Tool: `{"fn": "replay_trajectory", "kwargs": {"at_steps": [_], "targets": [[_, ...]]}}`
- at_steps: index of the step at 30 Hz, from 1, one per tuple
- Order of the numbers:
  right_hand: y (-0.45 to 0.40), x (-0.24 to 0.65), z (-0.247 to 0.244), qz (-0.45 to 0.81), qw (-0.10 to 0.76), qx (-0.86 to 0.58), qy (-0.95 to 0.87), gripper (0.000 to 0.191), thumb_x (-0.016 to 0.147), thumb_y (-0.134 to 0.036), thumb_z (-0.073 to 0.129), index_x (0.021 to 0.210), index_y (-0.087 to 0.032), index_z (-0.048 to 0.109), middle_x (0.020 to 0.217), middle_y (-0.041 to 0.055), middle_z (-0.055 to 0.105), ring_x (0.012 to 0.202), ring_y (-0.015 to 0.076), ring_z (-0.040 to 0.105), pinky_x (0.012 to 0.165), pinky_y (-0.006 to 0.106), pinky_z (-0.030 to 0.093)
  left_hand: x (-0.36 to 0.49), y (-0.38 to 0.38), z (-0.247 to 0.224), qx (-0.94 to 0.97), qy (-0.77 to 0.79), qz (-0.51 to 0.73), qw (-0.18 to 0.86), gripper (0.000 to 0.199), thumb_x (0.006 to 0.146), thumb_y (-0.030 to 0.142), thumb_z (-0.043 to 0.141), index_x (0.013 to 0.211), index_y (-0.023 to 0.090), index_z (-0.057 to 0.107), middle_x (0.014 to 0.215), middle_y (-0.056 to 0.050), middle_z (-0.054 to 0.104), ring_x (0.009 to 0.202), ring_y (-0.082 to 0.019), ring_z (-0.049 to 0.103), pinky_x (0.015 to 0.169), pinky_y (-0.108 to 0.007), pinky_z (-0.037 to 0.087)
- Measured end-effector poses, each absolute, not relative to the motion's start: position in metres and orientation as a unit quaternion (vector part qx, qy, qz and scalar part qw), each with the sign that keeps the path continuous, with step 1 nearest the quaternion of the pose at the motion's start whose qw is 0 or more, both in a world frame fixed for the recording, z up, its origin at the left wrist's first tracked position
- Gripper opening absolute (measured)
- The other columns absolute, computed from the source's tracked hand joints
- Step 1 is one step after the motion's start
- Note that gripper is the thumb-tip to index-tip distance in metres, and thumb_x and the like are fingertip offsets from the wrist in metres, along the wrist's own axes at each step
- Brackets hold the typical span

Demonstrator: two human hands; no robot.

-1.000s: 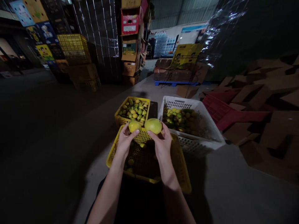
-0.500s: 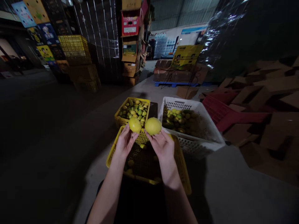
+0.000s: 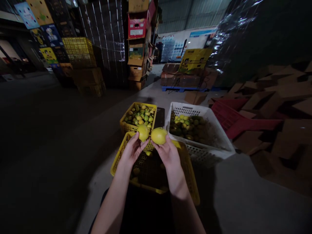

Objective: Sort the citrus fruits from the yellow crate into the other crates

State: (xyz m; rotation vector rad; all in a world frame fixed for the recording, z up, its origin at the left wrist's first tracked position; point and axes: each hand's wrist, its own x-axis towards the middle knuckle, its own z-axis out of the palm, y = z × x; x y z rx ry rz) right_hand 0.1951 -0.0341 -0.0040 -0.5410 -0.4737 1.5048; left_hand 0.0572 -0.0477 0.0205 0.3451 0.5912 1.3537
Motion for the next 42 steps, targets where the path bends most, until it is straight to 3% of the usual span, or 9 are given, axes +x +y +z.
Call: {"fn": "replay_trajectory", "kwargs": {"at_steps": [4,10,14,21,28,33,35,37,42], "targets": [[-0.035,0.197,0.002,0.680,0.667,-0.231,-0.199,0.026,0.070,-0.038,0.076,0.089,-0.023,0.067,0.091,0.0019,0.076,0.086,0.0210,0.072,0.075,0.035,0.063,0.056,-0.047,0.023,0.119,0.277,0.617,0.727,0.019,0.092,0.017,0.051,0.092,0.011,0.069,0.090,-0.009,0.073,0.079,-0.014,0.070,0.089,-0.027,0.056],[-0.036,0.199,0.004,0.669,0.666,-0.253,-0.214,0.030,0.066,-0.047,0.076,0.085,-0.026,0.066,0.084,0.0003,0.076,0.076,0.0211,0.072,0.068,0.035,0.063,0.056,-0.046,0.021,0.134,0.250,0.620,0.732,0.026,0.092,0.014,0.044,0.107,0.011,0.066,0.104,-0.012,0.072,0.098,-0.020,0.069,0.095,-0.033,0.054],[-0.031,0.201,0.000,0.674,0.649,-0.279,-0.217,0.031,0.069,-0.052,0.071,0.083,-0.025,0.067,0.081,0.0037,0.075,0.070,0.0204,0.070,0.062,0.033,0.061,0.057,-0.044,0.021,0.130,0.269,0.621,0.725,0.027,0.093,0.024,0.049,0.111,0.012,0.066,0.106,-0.011,0.072,0.100,-0.019,0.068,0.096,-0.031,0.053],[-0.033,0.201,0.001,0.669,0.654,-0.287,-0.207,0.030,0.077,-0.052,0.060,0.070,-0.023,0.066,0.067,0.0049,0.067,0.060,0.0186,0.063,0.049,0.033,0.056,0.054,-0.053,0.019,0.296,0.243,0.604,0.699,0.048,0.067,0.006,0.075,0.112,0.022,0.069,0.106,-0.004,0.072,0.096,-0.018,0.069,0.090,-0.027,0.053],[-0.037,0.201,0.006,0.634,0.686,-0.278,-0.225,0.030,0.077,-0.052,0.062,0.070,-0.023,0.064,0.069,0.0020,0.065,0.052,0.0159,0.058,0.042,0.031,0.052,0.054,-0.057,0.018,0.341,0.231,0.597,0.689,0.054,0.050,-0.004,0.080,0.099,0.019,0.073,0.109,-0.006,0.071,0.100,-0.020,0.067,0.090,-0.025,0.050],[-0.036,0.199,0.007,0.658,0.660,-0.316,-0.179,0.029,0.077,-0.051,0.063,0.077,-0.022,0.065,0.068,0.0011,0.067,0.054,0.0158,0.060,0.042,0.029,0.052,0.057,-0.053,0.020,0.254,0.309,0.576,0.713,0.035,0.068,0.014,0.077,0.102,0.018,0.069,0.089,-0.005,0.072,0.071,-0.015,0.069,0.068,-0.023,0.057],[-0.038,0.199,0.008,0.672,0.649,-0.311,-0.175,0.025,0.074,-0.046,0.067,0.083,-0.022,0.064,0.073,0.0013,0.069,0.058,0.0166,0.064,0.047,0.030,0.056,0.058,-0.052,0.025,0.187,0.347,0.577,0.715,0.022,0.080,0.028,0.066,0.097,0.015,0.067,0.072,-0.004,0.069,0.051,-0.010,0.062,0.049,-0.018,0.052],[-0.040,0.199,0.010,0.691,0.637,-0.284,-0.188,0.027,0.070,-0.041,0.071,0.087,-0.021,0.063,0.078,0.0032,0.071,0.064,0.0188,0.067,0.050,0.031,0.057,0.057,-0.051,0.030,0.148,0.338,0.594,0.715,0.027,0.087,0.035,0.054,0.092,0.012,0.067,0.060,-0.003,0.063,0.041,-0.008,0.054,0.038,-0.014,0.045],[-0.043,0.198,0.011,0.722,0.597,-0.266,-0.226,0.037,0.065,-0.046,0.071,0.090,-0.020,0.063,0.075,0.0075,0.071,0.055,0.0192,0.064,0.039,0.028,0.052,0.051,-0.053,0.033,0.108,0.239,0.616,0.743,0.033,0.089,0.036,0.046,0.088,0.011,0.068,0.061,-0.004,0.061,0.045,-0.007,0.055,0.040,-0.011,0.046]]}}
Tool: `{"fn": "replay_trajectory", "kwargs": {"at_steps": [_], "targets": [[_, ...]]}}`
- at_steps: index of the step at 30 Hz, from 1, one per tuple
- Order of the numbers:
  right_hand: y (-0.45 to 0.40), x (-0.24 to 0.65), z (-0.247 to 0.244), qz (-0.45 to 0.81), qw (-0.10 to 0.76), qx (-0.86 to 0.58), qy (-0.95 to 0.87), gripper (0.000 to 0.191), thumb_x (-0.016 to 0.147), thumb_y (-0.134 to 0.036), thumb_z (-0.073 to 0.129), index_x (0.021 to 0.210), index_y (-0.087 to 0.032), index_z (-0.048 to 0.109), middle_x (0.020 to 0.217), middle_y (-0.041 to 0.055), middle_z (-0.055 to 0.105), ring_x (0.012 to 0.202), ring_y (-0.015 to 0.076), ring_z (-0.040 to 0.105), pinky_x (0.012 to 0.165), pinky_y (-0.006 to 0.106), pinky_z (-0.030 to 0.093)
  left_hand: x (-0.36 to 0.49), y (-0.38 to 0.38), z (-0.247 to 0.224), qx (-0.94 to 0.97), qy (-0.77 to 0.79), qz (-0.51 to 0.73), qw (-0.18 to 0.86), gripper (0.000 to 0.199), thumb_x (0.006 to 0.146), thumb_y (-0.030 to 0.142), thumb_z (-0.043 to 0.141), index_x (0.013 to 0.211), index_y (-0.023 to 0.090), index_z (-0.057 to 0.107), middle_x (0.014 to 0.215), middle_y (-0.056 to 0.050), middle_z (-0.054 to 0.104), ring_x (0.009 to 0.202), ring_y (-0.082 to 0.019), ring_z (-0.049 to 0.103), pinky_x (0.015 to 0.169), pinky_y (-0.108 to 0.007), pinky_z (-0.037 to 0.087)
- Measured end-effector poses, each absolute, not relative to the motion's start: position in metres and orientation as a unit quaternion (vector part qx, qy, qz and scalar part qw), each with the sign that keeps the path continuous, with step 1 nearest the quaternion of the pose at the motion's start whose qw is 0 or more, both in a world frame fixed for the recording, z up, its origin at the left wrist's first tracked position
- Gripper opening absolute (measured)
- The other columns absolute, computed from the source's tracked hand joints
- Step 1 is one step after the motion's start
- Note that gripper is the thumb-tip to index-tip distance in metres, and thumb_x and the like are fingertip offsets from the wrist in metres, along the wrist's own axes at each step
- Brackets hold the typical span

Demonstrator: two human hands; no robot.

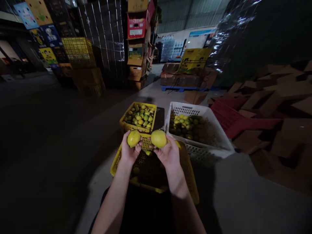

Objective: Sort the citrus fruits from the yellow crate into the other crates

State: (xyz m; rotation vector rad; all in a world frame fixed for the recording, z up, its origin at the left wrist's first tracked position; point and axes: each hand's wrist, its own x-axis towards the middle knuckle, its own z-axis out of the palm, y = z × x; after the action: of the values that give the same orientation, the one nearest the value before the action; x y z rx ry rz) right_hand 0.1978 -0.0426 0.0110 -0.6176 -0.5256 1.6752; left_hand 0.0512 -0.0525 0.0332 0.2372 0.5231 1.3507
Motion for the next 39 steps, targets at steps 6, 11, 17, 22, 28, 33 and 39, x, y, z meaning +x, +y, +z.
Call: {"fn": "replay_trajectory", "kwargs": {"at_steps": [6,11,17,22,28,33,39], "targets": [[-0.043,0.196,0.010,0.713,0.626,-0.260,-0.178,0.032,0.074,-0.052,0.061,0.081,-0.021,0.064,0.067,0.0046,0.066,0.055,0.0159,0.060,0.042,0.026,0.053,0.058,-0.047,0.024,-0.003,0.151,0.680,0.718,0.026,0.087,0.020,0.048,0.102,0.014,0.068,0.087,-0.007,0.071,0.087,-0.013,0.069,0.080,-0.021,0.057],[-0.046,0.191,0.009,0.710,0.652,-0.232,-0.134,0.020,0.076,-0.040,0.065,0.084,-0.022,0.064,0.074,0.0007,0.068,0.066,0.0139,0.064,0.059,0.024,0.058,0.063,-0.043,0.015,-0.007,0.148,0.698,0.700,0.027,0.085,0.018,0.049,0.102,0.016,0.070,0.087,-0.006,0.073,0.095,-0.015,0.068,0.089,-0.025,0.055],[-0.045,0.185,0.003,0.692,0.696,-0.190,-0.019,0.012,0.078,-0.032,0.060,0.083,-0.022,0.063,0.076,-0.0020,0.070,0.076,0.0106,0.067,0.074,0.021,0.057,0.063,-0.042,0.013,-0.035,0.149,0.702,0.696,0.026,0.083,0.017,0.047,0.088,0.016,0.072,0.084,-0.006,0.073,0.091,-0.013,0.068,0.088,-0.023,0.053],[-0.038,0.181,-0.008,0.674,0.708,-0.208,-0.016,0.008,0.076,-0.031,0.063,0.081,-0.024,0.063,0.073,-0.0046,0.071,0.074,0.0114,0.068,0.078,0.027,0.060,0.066,-0.042,0.010,-0.034,0.161,0.712,0.683,0.029,0.079,0.014,0.047,0.093,0.017,0.072,0.084,-0.006,0.073,0.093,-0.015,0.068,0.086,-0.024,0.054],[-0.027,0.180,-0.034,0.670,0.703,-0.222,-0.080,0.016,0.067,-0.035,0.069,0.077,-0.026,0.059,0.069,-0.0082,0.069,0.073,0.0105,0.068,0.081,0.028,0.059,0.064,-0.040,0.000,-0.046,0.167,0.709,0.684,0.035,0.079,0.013,0.045,0.102,0.017,0.071,0.079,-0.005,0.072,0.086,-0.016,0.069,0.079,-0.026,0.056],[-0.022,0.192,-0.047,0.668,0.694,-0.265,-0.045,0.020,0.062,-0.034,0.067,0.078,-0.026,0.057,0.069,-0.0075,0.069,0.071,0.0126,0.068,0.073,0.030,0.060,0.057,-0.045,-0.012,-0.042,0.222,0.663,0.714,0.026,0.082,0.017,0.046,0.092,0.015,0.071,0.079,-0.005,0.071,0.080,-0.014,0.068,0.075,-0.023,0.056],[-0.025,0.219,-0.042,0.664,0.700,-0.260,-0.023,0.016,0.063,-0.031,0.065,0.077,-0.026,0.058,0.069,-0.0061,0.070,0.071,0.0140,0.069,0.074,0.029,0.060,0.043,-0.060,-0.054,0.028,0.364,0.571,0.735,0.018,0.084,0.019,0.051,0.085,0.019,0.069,0.079,-0.004,0.069,0.077,-0.015,0.065,0.077,-0.025,0.055]]}}
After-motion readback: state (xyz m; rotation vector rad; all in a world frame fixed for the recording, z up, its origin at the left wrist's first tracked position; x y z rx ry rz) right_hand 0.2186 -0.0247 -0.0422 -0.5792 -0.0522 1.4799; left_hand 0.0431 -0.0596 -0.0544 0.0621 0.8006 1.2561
